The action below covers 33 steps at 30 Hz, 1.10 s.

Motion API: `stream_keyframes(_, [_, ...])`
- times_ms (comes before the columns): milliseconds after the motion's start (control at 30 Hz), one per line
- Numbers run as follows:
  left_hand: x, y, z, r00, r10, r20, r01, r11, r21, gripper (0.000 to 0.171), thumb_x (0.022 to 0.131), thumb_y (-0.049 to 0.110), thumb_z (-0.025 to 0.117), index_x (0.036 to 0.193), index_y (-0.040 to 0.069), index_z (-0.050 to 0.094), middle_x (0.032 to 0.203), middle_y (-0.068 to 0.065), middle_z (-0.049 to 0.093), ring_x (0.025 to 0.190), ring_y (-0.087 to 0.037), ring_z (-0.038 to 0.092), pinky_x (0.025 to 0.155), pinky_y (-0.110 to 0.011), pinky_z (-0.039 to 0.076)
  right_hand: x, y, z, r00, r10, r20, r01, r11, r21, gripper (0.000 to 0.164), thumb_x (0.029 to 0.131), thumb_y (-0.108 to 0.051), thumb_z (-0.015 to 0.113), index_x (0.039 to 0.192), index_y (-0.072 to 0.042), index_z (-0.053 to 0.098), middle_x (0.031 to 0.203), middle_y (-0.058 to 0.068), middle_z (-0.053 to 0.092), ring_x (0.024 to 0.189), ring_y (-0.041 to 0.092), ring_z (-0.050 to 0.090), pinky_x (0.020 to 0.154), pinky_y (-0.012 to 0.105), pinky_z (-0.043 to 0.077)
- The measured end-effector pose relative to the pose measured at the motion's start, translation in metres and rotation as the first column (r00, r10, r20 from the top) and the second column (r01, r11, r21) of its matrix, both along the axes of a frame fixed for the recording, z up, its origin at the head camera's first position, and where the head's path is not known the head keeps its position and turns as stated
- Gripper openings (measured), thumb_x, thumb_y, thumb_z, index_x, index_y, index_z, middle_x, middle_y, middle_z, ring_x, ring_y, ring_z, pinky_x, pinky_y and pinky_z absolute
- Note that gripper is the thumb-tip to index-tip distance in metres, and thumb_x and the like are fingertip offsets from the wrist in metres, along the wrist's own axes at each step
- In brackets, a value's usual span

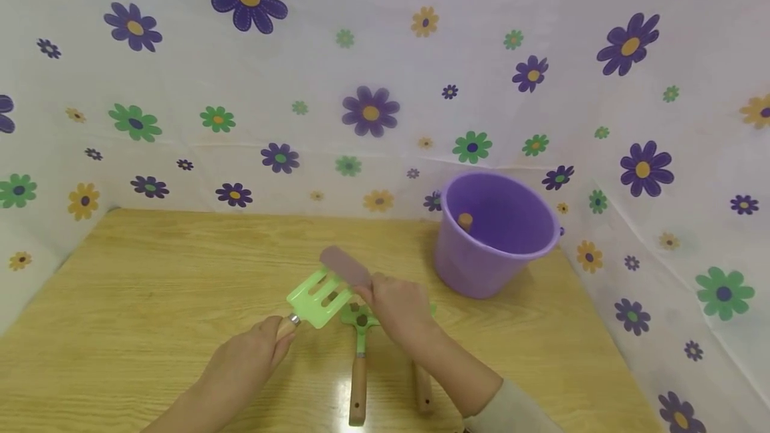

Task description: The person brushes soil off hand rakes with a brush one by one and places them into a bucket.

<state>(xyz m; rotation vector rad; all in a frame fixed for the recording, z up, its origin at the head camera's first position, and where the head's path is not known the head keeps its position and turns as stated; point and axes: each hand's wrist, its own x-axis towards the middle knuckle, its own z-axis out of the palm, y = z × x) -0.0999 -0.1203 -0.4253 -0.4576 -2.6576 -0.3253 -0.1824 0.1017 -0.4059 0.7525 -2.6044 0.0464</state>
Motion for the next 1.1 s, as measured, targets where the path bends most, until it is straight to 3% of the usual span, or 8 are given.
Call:
stream_keyframes(333, [0.002,-0.003,-0.002,0.999,0.025,-0.021,-0.025,0.999,-0.038,0.029,0.082,0.018,0.073,0.079,0.000,0.051,0.054,0.000,0.038,0.039,-0.006,0.031,0.029,-0.016,0.029,-0.003,0.004,0.002,0.998,-0.048,0.032,0.050,0.997,-0.054,0.036,0.089,-0.040,0.062,0.073,-0.008,0.061,0.049,-0.003,0.050,0.038,0.010,0.044,0.031,0.022,0.034])
stream_keyframes(700, [0.001,-0.003,-0.006,1.000,0.010,-0.024,-0.011,0.999,-0.048,0.028,0.082,0.018,0.073,0.078,0.001,0.051,0.054,0.002,0.036,0.039,-0.004,0.028,0.029,-0.013,0.025,0.003,0.002,0.012,0.992,0.067,-0.103,-0.076,0.993,-0.087,0.039,0.092,-0.041,0.058,0.071,-0.007,0.061,0.049,-0.005,0.050,0.038,0.006,0.040,0.032,0.016,0.030])
stream_keyframes(867, [0.000,-0.003,-0.006,0.999,-0.007,-0.050,0.002,0.996,-0.094,0.029,0.081,0.018,0.074,0.078,0.001,0.051,0.053,0.002,0.037,0.039,-0.003,0.028,0.029,-0.012,0.026,0.012,-0.001,0.019,0.985,0.118,-0.124,-0.125,0.991,-0.051,0.036,0.089,-0.038,0.063,0.067,-0.009,0.059,0.049,-0.007,0.050,0.038,0.003,0.035,0.033,0.013,0.025])
stream_keyframes(1100, [-0.001,-0.002,-0.004,1.000,-0.015,-0.011,0.014,0.997,-0.076,0.027,0.085,0.018,0.071,0.078,0.001,0.052,0.053,0.003,0.035,0.039,-0.001,0.027,0.030,-0.009,0.023,0.025,-0.011,0.019,0.972,0.182,-0.145,-0.184,0.983,-0.003,0.034,0.085,-0.039,0.067,0.069,-0.010,0.060,0.052,-0.006,0.056,0.038,0.002,0.040,0.033,0.013,0.026])
